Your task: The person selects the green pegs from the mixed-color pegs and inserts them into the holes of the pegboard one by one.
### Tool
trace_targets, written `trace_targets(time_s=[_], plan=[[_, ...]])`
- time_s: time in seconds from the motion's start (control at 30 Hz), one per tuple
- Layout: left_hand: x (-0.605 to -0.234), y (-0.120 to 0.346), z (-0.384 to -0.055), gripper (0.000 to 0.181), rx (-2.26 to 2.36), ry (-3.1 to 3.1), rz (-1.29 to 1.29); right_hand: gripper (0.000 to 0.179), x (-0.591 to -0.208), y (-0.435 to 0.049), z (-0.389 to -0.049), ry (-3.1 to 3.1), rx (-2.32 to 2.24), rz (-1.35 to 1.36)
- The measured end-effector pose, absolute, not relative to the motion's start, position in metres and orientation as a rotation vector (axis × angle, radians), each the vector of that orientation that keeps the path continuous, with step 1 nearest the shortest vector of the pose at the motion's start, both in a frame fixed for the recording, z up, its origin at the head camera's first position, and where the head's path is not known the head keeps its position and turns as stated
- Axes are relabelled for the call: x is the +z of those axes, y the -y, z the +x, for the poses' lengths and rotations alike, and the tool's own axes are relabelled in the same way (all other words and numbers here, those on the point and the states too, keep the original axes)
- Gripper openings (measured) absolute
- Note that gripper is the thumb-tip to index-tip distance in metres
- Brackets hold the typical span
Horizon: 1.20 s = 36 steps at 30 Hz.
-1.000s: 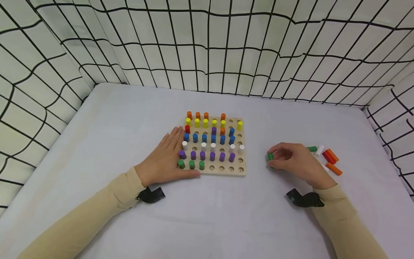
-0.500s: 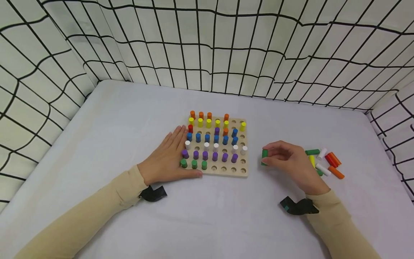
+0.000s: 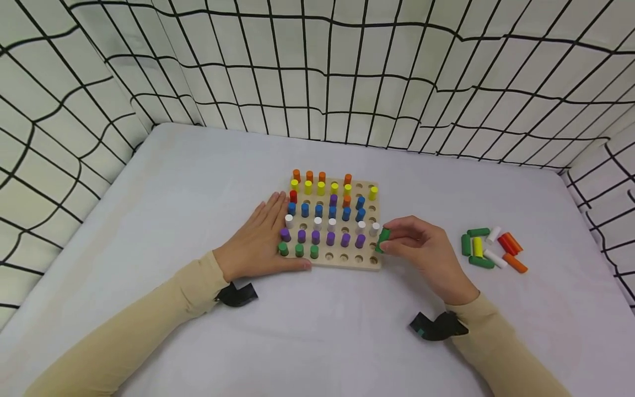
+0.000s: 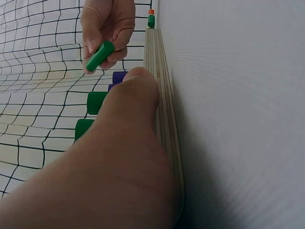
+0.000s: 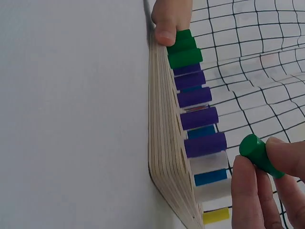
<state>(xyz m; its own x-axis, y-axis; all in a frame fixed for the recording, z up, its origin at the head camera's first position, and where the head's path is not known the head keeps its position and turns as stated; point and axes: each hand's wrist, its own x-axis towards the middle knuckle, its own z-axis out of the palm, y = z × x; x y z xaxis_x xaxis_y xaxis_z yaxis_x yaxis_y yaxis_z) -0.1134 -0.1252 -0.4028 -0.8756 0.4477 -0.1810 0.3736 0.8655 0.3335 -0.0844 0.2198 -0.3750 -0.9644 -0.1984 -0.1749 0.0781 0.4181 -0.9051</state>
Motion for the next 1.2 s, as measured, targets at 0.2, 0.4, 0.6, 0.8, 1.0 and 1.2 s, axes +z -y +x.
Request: trace_targets(time_s=[0.2,0.4,0.6,0.8,1.0,1.2], plan=[[-0.404,0.126,-0.114,0.136,0.416,-2.790,0.633,0.039,-0.375,-0.202,-0.082,-2.372,-1.642,-0.158],[-0.403,0.125,-0.114,0.136,0.412,-2.785,0.631,0.032,-0.376,-0.186,-0.081,-2.292,-1.747,-0.185],[-0.403,0.126,-0.113,0.137,0.417,-2.783,0.620,0.033,-0.377,-0.170,-0.079,-2.270,-1.788,-0.189],[-0.404,0.126,-0.113,0.136,0.421,-2.784,0.622,0.033,-0.381,-0.159,-0.077,-2.329,-1.759,-0.217],[-0.404,0.126,-0.113,0.137,0.424,-2.784,0.615,0.032,-0.386,-0.151,-0.074,-2.378,-1.778,-0.269],[-0.404,0.126,-0.114,0.136,0.434,-2.785,0.621,0.031,-0.392,-0.145,-0.072,-2.388,-1.781,-0.260]])
